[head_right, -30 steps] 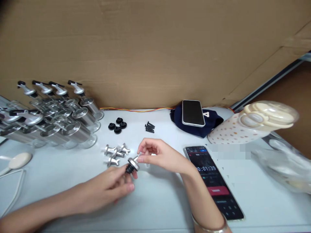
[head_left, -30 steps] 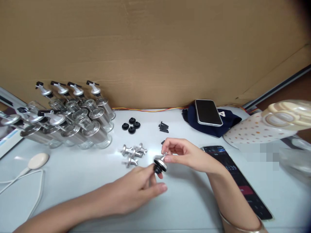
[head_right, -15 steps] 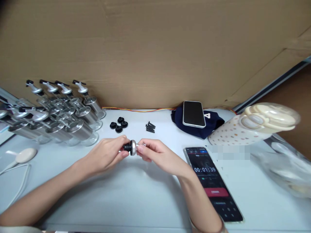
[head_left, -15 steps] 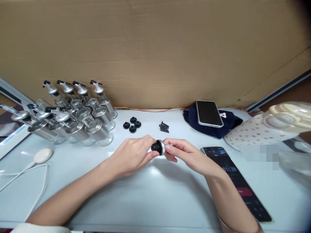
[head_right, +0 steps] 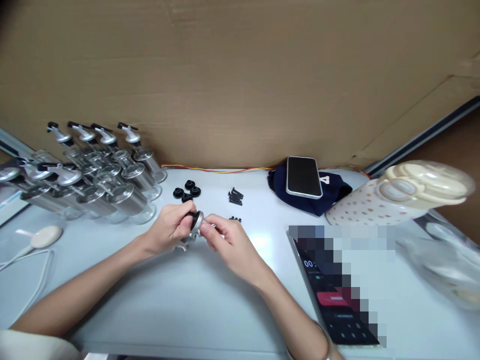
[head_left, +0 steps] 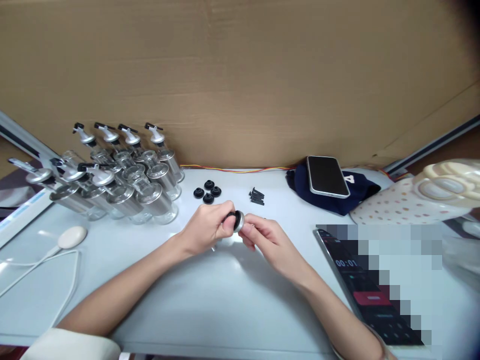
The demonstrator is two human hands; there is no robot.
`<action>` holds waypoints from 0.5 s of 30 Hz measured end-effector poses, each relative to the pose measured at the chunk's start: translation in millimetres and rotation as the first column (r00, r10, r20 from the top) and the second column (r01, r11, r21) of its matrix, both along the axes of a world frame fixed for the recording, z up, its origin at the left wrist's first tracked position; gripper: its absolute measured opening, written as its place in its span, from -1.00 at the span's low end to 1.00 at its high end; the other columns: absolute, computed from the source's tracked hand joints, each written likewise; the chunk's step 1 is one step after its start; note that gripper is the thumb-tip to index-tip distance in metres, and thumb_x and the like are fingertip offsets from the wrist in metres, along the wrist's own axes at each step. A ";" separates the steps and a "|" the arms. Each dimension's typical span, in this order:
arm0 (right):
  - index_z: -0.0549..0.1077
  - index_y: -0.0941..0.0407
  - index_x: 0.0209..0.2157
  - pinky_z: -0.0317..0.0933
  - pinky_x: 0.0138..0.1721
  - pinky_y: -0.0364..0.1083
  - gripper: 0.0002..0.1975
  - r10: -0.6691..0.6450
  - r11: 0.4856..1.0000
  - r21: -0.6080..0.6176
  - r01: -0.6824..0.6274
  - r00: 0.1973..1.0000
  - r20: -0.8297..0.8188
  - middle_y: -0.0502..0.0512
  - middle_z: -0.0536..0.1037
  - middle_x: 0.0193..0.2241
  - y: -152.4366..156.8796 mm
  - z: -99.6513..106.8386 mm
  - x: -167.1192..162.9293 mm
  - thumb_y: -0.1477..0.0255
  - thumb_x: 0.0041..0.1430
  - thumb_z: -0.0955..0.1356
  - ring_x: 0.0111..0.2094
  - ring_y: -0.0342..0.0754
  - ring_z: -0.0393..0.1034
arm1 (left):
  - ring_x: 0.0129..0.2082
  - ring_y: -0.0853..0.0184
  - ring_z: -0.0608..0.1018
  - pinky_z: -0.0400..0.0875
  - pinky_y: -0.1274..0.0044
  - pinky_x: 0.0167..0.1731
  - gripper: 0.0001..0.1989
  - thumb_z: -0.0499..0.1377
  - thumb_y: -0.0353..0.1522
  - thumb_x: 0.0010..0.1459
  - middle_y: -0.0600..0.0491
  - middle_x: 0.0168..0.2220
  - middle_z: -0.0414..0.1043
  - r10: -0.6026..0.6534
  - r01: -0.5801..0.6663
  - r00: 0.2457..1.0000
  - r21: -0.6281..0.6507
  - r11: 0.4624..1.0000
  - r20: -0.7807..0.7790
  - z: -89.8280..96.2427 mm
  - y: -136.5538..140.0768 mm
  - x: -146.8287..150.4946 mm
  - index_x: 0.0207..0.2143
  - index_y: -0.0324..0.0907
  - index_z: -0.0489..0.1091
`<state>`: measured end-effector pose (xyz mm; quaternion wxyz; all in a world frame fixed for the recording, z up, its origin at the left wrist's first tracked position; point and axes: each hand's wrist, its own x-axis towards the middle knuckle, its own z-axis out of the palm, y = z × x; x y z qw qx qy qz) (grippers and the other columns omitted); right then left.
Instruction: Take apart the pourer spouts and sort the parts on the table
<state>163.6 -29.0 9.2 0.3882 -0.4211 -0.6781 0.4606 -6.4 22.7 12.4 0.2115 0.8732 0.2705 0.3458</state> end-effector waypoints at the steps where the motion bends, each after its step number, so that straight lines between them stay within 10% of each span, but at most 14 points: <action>1: 0.22 0.10 -0.52 0.01 -0.50 -0.18 -0.66 -0.054 0.994 0.096 0.047 0.996 0.069 -0.08 0.23 -0.61 0.3 -0.6 -1.1 0.27 0.32 0.15 -0.57 -0.19 0.10 | -0.70 0.51 0.13 0.04 0.66 -0.67 -0.75 -0.13 -0.31 0.21 0.24 -0.66 0.05 0.003 -0.003 1.000 -0.069 0.998 0.010 -0.4 0.5 0.2 -0.53 -0.14 0.04; 3: 0.27 0.11 -0.48 0.02 -0.51 -0.18 -0.71 -0.191 0.925 0.363 0.108 0.961 0.201 -0.06 0.26 -0.59 1.3 -1.5 -1.7 0.35 0.33 0.16 -0.57 -0.18 0.11 | -0.69 0.51 0.12 0.03 0.65 -0.66 -0.74 -0.13 -0.27 0.21 0.23 -0.66 0.02 0.012 -0.007 1.000 -0.190 0.982 0.026 -0.2 -0.1 1.6 -0.54 -0.14 0.04; 8: 0.34 0.14 -0.38 0.00 -0.47 -0.12 -0.80 -0.533 0.524 0.852 0.023 0.789 0.306 0.01 0.34 -0.60 3.2 -2.6 2.9 0.45 0.32 0.19 -0.55 -0.11 0.12 | -0.66 0.49 0.10 0.02 0.62 -0.62 -0.66 -0.17 -0.21 0.21 0.22 -0.67 -0.03 0.058 -0.036 0.998 -0.436 0.899 0.039 4.5 -4.7 7.6 -0.58 -0.15 0.01; 13: 0.34 0.14 -0.27 0.03 -0.38 -0.09 -0.93 -0.594 0.383 0.924 0.010 0.768 0.237 0.06 0.46 -0.55 1.7 -1.6 9.7 0.49 0.29 0.23 -0.46 -0.06 0.18 | -0.65 0.49 0.09 0.03 0.62 -0.63 -0.61 -0.17 -0.10 0.23 0.22 -0.66 0.00 -0.038 0.083 0.996 -0.677 0.732 0.081 14.2 -8.4 5.6 -0.55 -0.15 0.04; 15: 0.34 0.13 -0.28 0.02 -0.36 -0.07 -0.90 -0.580 0.396 0.918 0.014 0.779 0.238 0.05 0.46 -0.56 1.5 -0.4 11.3 0.47 0.30 0.22 -0.45 -0.06 0.17 | -0.64 0.48 0.11 0.04 0.63 -0.63 -0.66 -0.13 -0.14 0.22 0.22 -0.64 0.03 -0.068 0.067 0.997 -0.662 0.746 0.024 18.8 -8.3 1.8 -0.51 -0.16 0.09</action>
